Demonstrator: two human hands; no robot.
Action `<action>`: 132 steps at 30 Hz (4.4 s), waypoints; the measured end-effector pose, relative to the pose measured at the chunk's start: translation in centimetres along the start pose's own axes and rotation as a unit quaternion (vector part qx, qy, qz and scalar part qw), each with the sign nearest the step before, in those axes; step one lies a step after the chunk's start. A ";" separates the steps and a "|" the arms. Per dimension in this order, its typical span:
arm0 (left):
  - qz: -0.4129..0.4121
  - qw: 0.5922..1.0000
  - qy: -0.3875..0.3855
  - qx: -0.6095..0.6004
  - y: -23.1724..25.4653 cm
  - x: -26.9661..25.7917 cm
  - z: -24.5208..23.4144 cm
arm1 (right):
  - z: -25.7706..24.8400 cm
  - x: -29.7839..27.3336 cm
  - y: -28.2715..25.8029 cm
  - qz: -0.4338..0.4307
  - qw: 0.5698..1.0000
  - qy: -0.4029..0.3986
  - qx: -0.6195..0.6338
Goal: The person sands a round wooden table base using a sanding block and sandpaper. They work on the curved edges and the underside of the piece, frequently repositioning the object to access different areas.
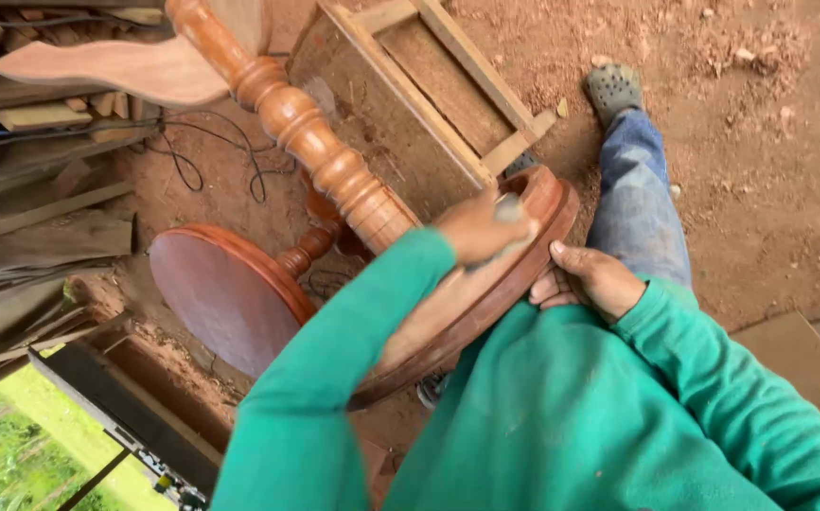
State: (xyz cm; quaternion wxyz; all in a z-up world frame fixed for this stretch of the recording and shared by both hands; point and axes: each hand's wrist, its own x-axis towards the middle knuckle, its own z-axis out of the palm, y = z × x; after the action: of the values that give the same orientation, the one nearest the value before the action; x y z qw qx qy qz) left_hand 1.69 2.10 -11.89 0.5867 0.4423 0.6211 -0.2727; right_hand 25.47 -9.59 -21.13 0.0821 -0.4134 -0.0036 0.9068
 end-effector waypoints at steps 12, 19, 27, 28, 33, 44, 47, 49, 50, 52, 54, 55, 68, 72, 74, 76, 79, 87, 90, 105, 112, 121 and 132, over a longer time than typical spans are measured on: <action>-0.013 0.997 0.077 -0.015 0.8 -7.8 -0.8 | 0.5 -0.8 -1.4 0.025 0.999 0.014 -0.022; -0.011 0.999 0.028 -0.017 2.7 -7.4 -2.6 | 0.0 -0.6 -0.9 0.025 1.000 0.014 0.006; -0.010 1.000 0.025 -0.004 2.3 -2.4 -1.5 | -0.2 -0.6 -0.6 0.038 0.999 0.006 0.009; -0.003 1.000 0.020 -0.004 2.4 0.8 -0.8 | -0.2 -0.6 -0.3 0.036 0.999 0.015 0.011; -0.038 0.999 -0.018 0.002 5.3 -1.6 -2.5 | 0.3 -0.8 -0.5 0.057 0.998 0.005 0.004; -0.074 0.994 -0.001 -0.075 4.5 5.3 0.3 | 0.2 -0.9 0.0 0.063 0.998 0.026 -0.006; -0.080 0.987 0.036 -0.133 6.1 -0.6 -1.8 | 0.1 -0.7 -0.4 0.055 0.998 0.034 -0.012; -0.080 0.981 0.063 -0.165 5.5 -4.5 -2.2 | 0.0 -0.7 -0.7 0.058 0.998 0.027 -0.021; -0.054 0.979 0.101 -0.169 4.2 -5.4 -1.8 | 0.1 -0.7 -1.2 0.058 0.997 0.026 -0.038; -0.030 0.976 0.129 -0.173 1.5 -6.9 -0.2 | 0.2 -1.4 -0.8 0.063 0.996 0.030 -0.050; 0.098 0.980 0.143 -0.098 -1.2 -7.2 1.2 | -0.6 -1.1 -0.9 0.052 0.997 0.006 -0.054; 0.098 0.980 0.142 -0.101 -0.9 -9.0 0.7 | -0.5 -1.2 -1.1 0.054 0.997 0.007 -0.055; 0.174 0.984 0.036 0.020 2.9 -0.9 3.5 | 0.0 -1.9 -1.7 0.082 0.995 0.018 -0.058; 0.188 0.977 0.082 0.054 1.9 1.7 5.3 | -0.2 -1.7 -1.5 0.090 0.994 0.017 -0.060; 0.177 0.981 0.056 0.060 3.8 -6.6 0.4 | -0.4 -1.4 -1.5 0.088 0.994 0.013 -0.055; 0.165 0.984 0.019 0.062 4.2 -10.8 -1.4 | -0.2 -1.5 -1.2 0.096 0.994 0.014 -0.044; 0.164 0.980 0.037 0.104 3.5 -8.0 -0.1 | -0.1 -1.5 -1.8 0.094 0.994 0.015 -0.059; 0.150 0.984 -0.051 -0.087 4.9 -10.2 -4.1 | -0.8 -2.4 -1.8 0.118 0.991 0.019 -0.058; 0.184 0.981 0.008 -0.059 0.5 -12.0 -1.0 | -1.3 -2.6 -2.2 0.118 0.992 0.009 -0.042; 0.141 0.967 -0.014 -0.211 1.7 -4.6 -0.9 | -1.1 -3.9 -3.8 0.121 0.992 0.025 -0.016; 0.091 0.993 0.019 -0.076 2.1 -8.7 -2.9 | -4.8 -2.4 -1.0 0.095 0.994 0.026 -0.051; 0.134 0.990 0.026 -0.046 2.3 -2.0 2.3 | -0.2 -3.4 -5.3 0.125 0.988 0.030 -0.090; 0.113 0.990 0.037 0.071 5.0 -0.8 2.4 | -0.8 -2.3 -4.6 0.157 0.979 0.000 -0.130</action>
State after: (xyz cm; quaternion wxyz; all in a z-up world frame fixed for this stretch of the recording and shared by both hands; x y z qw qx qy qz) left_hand 7.13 2.18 -10.56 0.5575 0.5598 0.5676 -0.2314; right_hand 28.18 -5.49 -19.57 -0.1156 -0.4158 -0.0567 0.9003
